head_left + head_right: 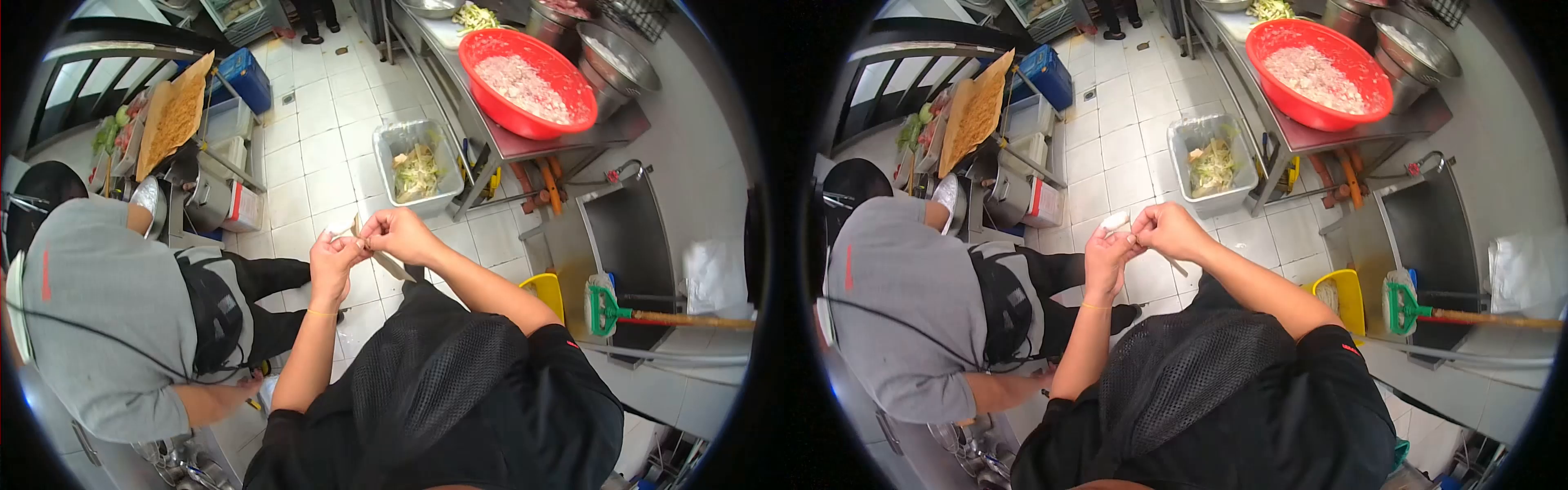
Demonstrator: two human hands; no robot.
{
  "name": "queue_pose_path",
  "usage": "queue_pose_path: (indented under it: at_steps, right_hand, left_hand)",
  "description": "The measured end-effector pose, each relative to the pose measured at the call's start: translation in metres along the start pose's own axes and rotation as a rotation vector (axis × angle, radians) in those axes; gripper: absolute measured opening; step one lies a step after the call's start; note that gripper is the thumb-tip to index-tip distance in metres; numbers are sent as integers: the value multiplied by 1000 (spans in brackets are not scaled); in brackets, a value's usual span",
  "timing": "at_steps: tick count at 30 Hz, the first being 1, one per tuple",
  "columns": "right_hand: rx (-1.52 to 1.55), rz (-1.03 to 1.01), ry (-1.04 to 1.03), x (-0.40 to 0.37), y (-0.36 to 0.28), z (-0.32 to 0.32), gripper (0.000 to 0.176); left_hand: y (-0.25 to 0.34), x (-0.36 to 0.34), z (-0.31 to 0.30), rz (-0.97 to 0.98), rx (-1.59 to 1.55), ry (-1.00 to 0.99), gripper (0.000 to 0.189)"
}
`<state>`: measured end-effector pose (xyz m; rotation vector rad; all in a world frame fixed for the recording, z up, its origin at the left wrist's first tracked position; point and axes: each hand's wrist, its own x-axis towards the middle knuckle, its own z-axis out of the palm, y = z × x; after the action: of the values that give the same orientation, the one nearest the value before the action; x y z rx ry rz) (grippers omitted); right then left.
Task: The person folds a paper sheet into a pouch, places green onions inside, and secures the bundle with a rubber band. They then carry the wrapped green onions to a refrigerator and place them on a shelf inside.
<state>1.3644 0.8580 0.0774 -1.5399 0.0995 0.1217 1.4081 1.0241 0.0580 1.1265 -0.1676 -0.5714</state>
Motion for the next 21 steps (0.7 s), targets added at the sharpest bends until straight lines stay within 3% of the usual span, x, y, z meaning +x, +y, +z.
queue_pose_path:
  at_steps: [11,21]
  right_hand:
    - [142,-76,-199,164,-53,-52,19]
    - [180,-43,-81,293,-55,-83,25]
  left_hand:
    - [73,142,-7,168,23,98,37]
    - [104,282,-45,74,-35,3,31]
